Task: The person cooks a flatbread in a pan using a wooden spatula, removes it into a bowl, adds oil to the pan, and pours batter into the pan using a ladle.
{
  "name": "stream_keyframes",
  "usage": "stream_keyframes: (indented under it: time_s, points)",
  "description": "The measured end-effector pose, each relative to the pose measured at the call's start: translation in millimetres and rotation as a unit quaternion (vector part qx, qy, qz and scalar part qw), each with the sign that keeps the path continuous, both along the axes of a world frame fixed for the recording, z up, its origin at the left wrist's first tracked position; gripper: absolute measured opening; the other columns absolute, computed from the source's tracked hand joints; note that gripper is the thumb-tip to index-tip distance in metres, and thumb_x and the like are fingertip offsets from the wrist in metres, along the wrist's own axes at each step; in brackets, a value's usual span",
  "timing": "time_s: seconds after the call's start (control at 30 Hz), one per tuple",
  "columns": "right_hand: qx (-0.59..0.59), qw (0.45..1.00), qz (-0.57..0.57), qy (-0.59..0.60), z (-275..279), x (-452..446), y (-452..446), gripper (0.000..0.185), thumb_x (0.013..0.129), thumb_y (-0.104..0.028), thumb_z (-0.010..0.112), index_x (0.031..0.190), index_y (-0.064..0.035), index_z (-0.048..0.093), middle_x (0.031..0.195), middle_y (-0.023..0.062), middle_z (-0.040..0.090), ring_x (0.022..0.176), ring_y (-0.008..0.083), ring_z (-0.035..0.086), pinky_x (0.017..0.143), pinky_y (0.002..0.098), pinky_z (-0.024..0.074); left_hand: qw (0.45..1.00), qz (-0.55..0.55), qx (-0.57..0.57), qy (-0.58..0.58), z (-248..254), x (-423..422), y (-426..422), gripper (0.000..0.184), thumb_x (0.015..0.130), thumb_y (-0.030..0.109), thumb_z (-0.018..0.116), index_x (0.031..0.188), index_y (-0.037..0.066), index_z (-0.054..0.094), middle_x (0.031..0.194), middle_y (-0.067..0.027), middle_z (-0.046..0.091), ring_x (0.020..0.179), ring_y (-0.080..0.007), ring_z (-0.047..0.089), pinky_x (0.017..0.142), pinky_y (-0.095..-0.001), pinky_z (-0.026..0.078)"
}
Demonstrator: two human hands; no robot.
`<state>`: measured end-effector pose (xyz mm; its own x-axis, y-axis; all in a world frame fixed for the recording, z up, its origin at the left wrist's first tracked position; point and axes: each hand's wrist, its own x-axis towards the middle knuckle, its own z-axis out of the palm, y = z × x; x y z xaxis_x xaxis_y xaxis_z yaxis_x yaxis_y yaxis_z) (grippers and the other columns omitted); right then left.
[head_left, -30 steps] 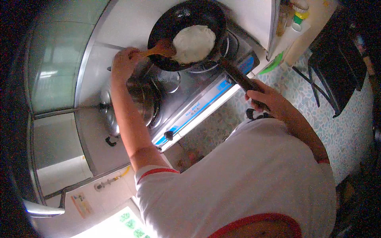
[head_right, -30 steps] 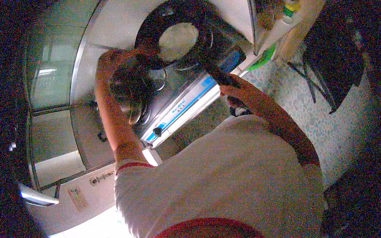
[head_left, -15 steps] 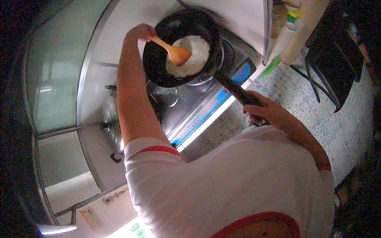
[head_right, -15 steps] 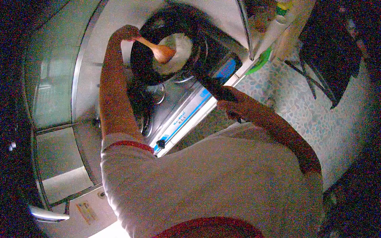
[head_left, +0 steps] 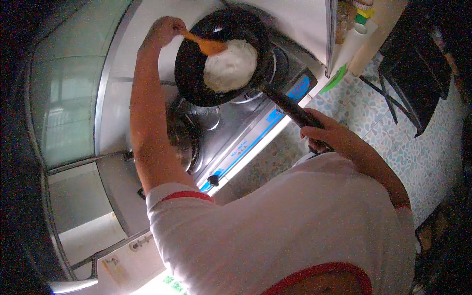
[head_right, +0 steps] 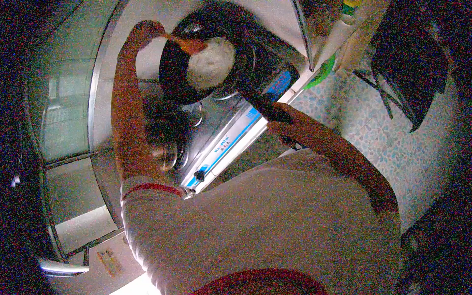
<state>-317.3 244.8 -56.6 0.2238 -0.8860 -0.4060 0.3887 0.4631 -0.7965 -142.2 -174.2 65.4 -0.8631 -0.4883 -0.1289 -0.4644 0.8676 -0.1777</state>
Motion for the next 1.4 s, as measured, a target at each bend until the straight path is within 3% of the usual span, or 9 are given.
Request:
stream_keyframes:
  time_s: [0.17,0.33,0.43,0.47,0.57,0.67,0.83,0.93,1.4]
  points:
    - [0.009,1.000,0.007,-0.015,5.0,-0.5,-0.5,0.042,0.079,-0.016,0.053,0.116,-0.0072,0.034,0.078,0.0015,0.048,0.053,0.0057,0.041,0.044,0.0185,0.0322,0.988,-0.081,0.122,-0.054,-20.5,-7.5,23.6,0.009,0.064,0.001,0.061,0.072,0.006,0.062,0.069,-0.0069,0.060,0.066,-0.0176,0.057,0.061,-0.0289,0.046]
    - [0.005,1.000,-0.002,-0.029,0.3,0.4,2.0,0.043,0.079,-0.017,0.053,0.117,-0.0072,0.034,0.078,0.0019,0.047,0.053,0.0058,0.040,0.044,0.0183,0.0315,0.996,-0.081,-0.039,-0.023,-46.5,-34.4,-39.5,0.009,0.063,0.009,0.064,0.072,0.008,0.063,0.070,-0.0080,0.060,0.067,-0.0199,0.058,0.062,-0.0326,0.047]
    - [-0.009,0.999,0.006,-0.032,-2.8,-0.8,2.4,0.048,0.079,-0.025,0.055,0.118,-0.0072,0.033,0.078,0.0000,0.048,0.058,0.0060,0.043,0.048,0.0202,0.0366,0.994,-0.100,0.048,0.012,-29.0,-49.8,-41.2,0.015,0.076,0.018,0.050,0.077,0.008,0.061,0.075,-0.0078,0.061,0.071,-0.0228,0.058,0.069,-0.0341,0.046]
    - [-0.014,0.999,0.011,-0.032,-4.0,-0.7,3.3,0.051,0.078,-0.029,0.056,0.118,-0.0072,0.033,0.078,-0.0009,0.048,0.060,0.0061,0.044,0.049,0.0211,0.0392,0.986,-0.123,-0.111,0.008,-22.9,-56.2,-16.7,0.004,0.061,0.010,0.056,0.061,0.007,0.059,0.062,-0.0119,0.055,0.061,-0.0283,0.053,0.056,-0.0372,0.041]
    - [-0.011,1.000,-0.005,-0.008,-1.3,2.6,4.2,0.043,0.079,-0.019,0.054,0.116,-0.0071,0.035,0.080,0.0020,0.047,0.054,0.0059,0.039,0.044,0.0181,0.0312,0.990,-0.057,-0.117,0.046,-8.1,-58.6,17.7,0.014,0.059,0.017,0.065,0.066,0.006,0.061,0.066,-0.0136,0.056,0.066,-0.0284,0.054,0.060,-0.0371,0.043]
    - [-0.025,0.999,0.006,-0.026,-8.2,1.3,3.9,0.043,0.079,-0.020,0.053,0.116,-0.0065,0.035,0.080,0.0020,0.047,0.054,0.0060,0.040,0.045,0.0187,0.0313,0.978,-0.111,-0.175,0.034,-4.9,-26.3,-3.0,0.015,0.078,0.018,0.049,0.082,0.008,0.060,0.072,-0.0057,0.060,0.064,-0.0193,0.057,0.063,-0.0310,0.047]
    - [-0.039,0.999,0.020,-0.007,-8.1,-0.6,2.3,0.041,0.080,-0.022,0.053,0.113,-0.0049,0.036,0.080,0.0027,0.046,0.053,0.0063,0.040,0.044,0.0195,0.0312,0.923,0.279,0.169,0.205,-30.9,34.9,28.0,0.019,0.071,0.016,0.060,0.090,0.011,0.061,0.068,-0.0037,0.060,0.052,-0.0127,0.055,0.052,-0.0266,0.047]
    - [-0.041,0.999,0.010,-0.016,-6.6,0.2,2.9,0.039,0.080,-0.022,0.052,0.111,-0.0045,0.036,0.080,0.0034,0.046,0.052,0.0064,0.040,0.043,0.0194,0.0308,0.935,0.289,0.134,0.155,-89.3,106.1,15.4,0.027,0.071,0.024,0.061,0.094,0.010,0.060,0.068,-0.0065,0.060,0.056,-0.0144,0.056,0.053,-0.0282,0.046]
    - [0.008,0.997,-0.008,-0.072,-0.8,0.3,0.7,0.041,0.081,-0.029,0.050,0.112,-0.0056,0.038,0.089,0.0053,0.051,0.063,0.0076,0.048,0.049,0.0184,0.0413,0.964,0.242,-0.088,0.065,-44.8,78.2,168.3,0.026,0.082,0.025,0.043,0.097,0.006,0.052,0.085,-0.0177,0.058,0.078,-0.0325,0.057,0.065,-0.0420,0.047]
